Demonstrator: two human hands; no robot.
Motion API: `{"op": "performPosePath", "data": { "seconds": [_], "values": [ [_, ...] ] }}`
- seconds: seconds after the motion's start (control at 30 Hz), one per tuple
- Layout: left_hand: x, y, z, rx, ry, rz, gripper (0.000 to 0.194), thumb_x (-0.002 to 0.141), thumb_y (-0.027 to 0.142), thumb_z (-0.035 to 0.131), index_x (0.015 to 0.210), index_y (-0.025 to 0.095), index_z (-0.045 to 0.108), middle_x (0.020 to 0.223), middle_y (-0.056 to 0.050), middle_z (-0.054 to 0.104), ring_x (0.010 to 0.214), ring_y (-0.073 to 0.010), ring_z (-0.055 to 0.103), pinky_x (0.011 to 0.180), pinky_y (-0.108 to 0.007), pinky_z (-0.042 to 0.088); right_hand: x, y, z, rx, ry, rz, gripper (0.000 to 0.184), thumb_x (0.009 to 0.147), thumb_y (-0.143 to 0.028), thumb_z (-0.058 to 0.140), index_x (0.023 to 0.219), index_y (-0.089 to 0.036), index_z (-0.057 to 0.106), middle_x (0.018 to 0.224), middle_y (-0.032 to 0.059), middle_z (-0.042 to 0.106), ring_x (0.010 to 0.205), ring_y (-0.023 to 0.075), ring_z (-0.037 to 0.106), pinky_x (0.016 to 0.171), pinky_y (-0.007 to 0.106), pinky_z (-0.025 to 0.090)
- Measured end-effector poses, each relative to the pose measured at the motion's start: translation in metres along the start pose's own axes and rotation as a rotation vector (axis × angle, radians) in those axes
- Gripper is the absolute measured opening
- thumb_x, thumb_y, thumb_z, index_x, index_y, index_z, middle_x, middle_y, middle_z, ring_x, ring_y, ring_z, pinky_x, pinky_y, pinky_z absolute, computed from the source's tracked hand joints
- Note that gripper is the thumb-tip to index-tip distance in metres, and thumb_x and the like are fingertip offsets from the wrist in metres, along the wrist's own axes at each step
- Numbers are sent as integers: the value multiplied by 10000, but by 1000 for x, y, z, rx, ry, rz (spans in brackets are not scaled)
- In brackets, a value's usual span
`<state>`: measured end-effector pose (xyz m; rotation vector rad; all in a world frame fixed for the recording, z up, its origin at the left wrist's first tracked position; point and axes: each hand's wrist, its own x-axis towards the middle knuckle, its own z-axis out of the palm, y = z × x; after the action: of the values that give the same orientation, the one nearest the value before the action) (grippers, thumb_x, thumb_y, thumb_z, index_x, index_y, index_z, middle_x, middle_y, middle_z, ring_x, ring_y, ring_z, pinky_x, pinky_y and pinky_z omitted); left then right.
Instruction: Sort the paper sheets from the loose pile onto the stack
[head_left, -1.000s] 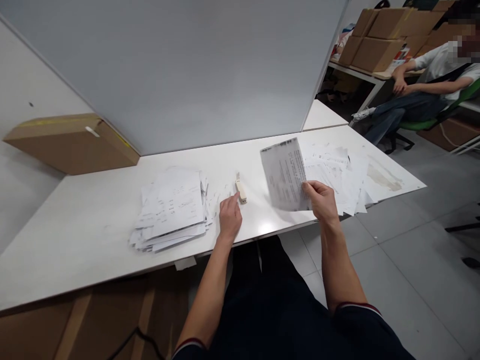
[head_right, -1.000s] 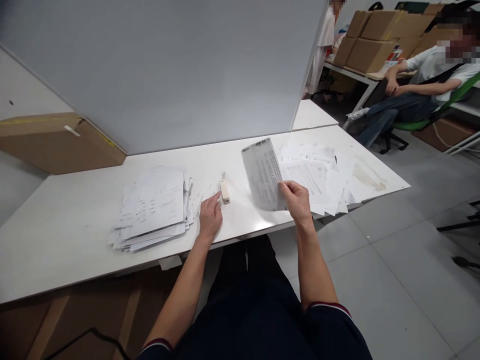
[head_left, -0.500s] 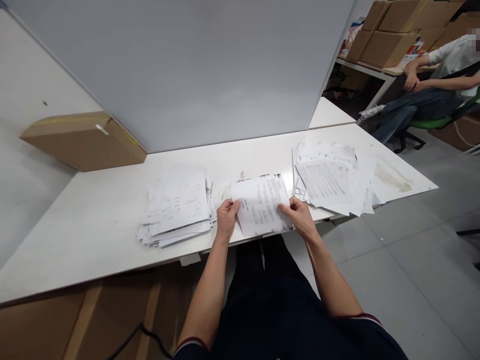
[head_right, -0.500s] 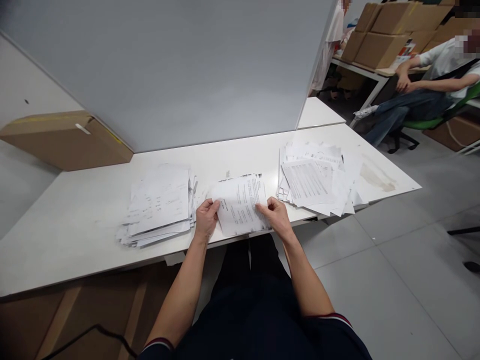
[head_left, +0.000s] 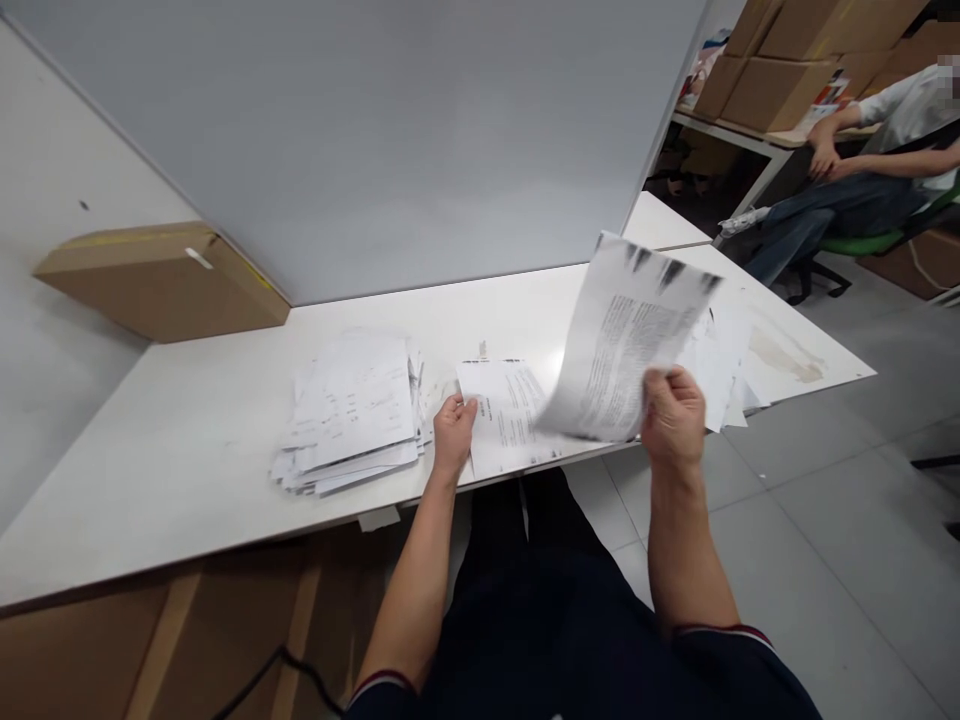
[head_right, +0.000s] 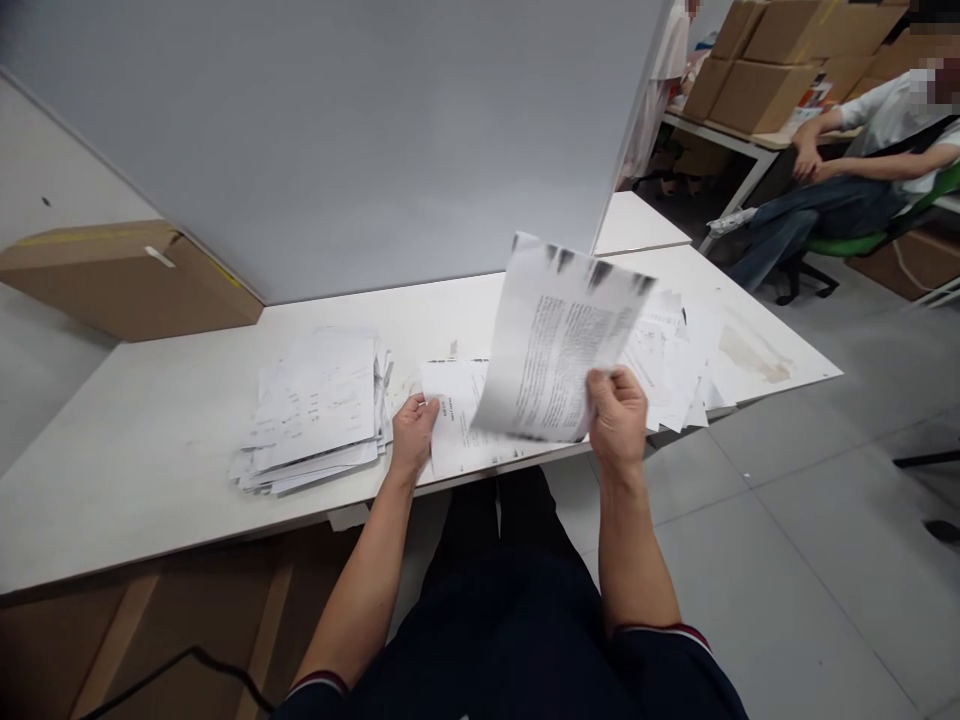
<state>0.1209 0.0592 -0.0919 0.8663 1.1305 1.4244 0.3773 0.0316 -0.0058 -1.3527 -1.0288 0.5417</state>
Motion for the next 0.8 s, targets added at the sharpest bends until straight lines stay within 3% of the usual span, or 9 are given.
{"op": "performPosePath", "data": {
  "seconds": [0.1, 0.17, 0.37, 0.5, 0.57, 0.63, 0.7, 0.8],
  "values": [
    [1, -1, 0, 46, 11, 12, 320, 688, 399, 653, 889, 169, 559, 589, 36, 612, 501, -107, 560, 530, -225, 442, -9, 20, 27, -162, -285, 89, 265, 748, -445, 516, 683, -188, 511, 574, -34, 449, 545, 112, 408, 521, 233, 320],
    [1, -1, -1, 94, 22, 31, 316, 706, 416, 631, 887, 164, 570, 605, 33, 605, 532, -108, 560, 562, -228, 445, -16, 35, 46, -292, -383, 97, 270, 739, -424, 513, 613, -187, 476, 535, -45, 403, 532, 107, 376, 514, 232, 293],
    [-1, 1, -2, 292, 64, 136, 307, 782, 463, 530, 830, 166, 588, 625, 27, 554, 612, -106, 535, 601, -208, 426, -26, 55, 72, -402, -414, 106, 266, 748, -411, 472, 593, -199, 424, 507, -53, 390, 530, 108, 365, 518, 231, 275],
    [-3, 0, 1, 270, 9, 87, 320, 761, 451, 569, 916, 172, 560, 587, 39, 540, 553, -106, 525, 573, -221, 438, -28, 55, 74, -446, -464, 96, 281, 765, -448, 458, 658, -193, 503, 554, -26, 485, 546, 127, 420, 540, 248, 311],
    [-4, -1, 2, 269, 1, 97, 312, 760, 441, 577, 909, 168, 558, 596, 31, 554, 553, -109, 534, 581, -230, 448, -29, 55, 73, -456, -450, 72, 315, 772, -473, 461, 808, -178, 567, 698, 23, 586, 604, 152, 481, 592, 275, 359],
    [-5, 0, 2, 234, -23, 121, 296, 759, 430, 582, 892, 166, 556, 627, 17, 580, 579, -115, 556, 608, -240, 460, -27, 54, 71, -400, -388, 82, 440, 761, -498, 493, 1038, -161, 553, 973, 103, 617, 755, 191, 542, 678, 314, 405],
    [-7, 3, 3, 165, -62, 154, 288, 757, 418, 590, 893, 167, 553, 690, -1, 616, 633, -123, 584, 654, -252, 470, -24, 52, 67, -251, -384, 166, 572, 740, -510, 540, 1185, -156, 485, 1161, 147, 556, 913, 221, 550, 749, 339, 428],
    [-11, 17, 5, 124, -95, 230, 264, 768, 396, 587, 897, 167, 567, 756, -14, 641, 707, -129, 603, 699, -254, 470, -16, 42, 61, 85, -602, 317, 527, 737, -496, 572, 1154, -177, 518, 1119, 118, 598, 957, 221, 567, 770, 343, 454]
  ]
}}
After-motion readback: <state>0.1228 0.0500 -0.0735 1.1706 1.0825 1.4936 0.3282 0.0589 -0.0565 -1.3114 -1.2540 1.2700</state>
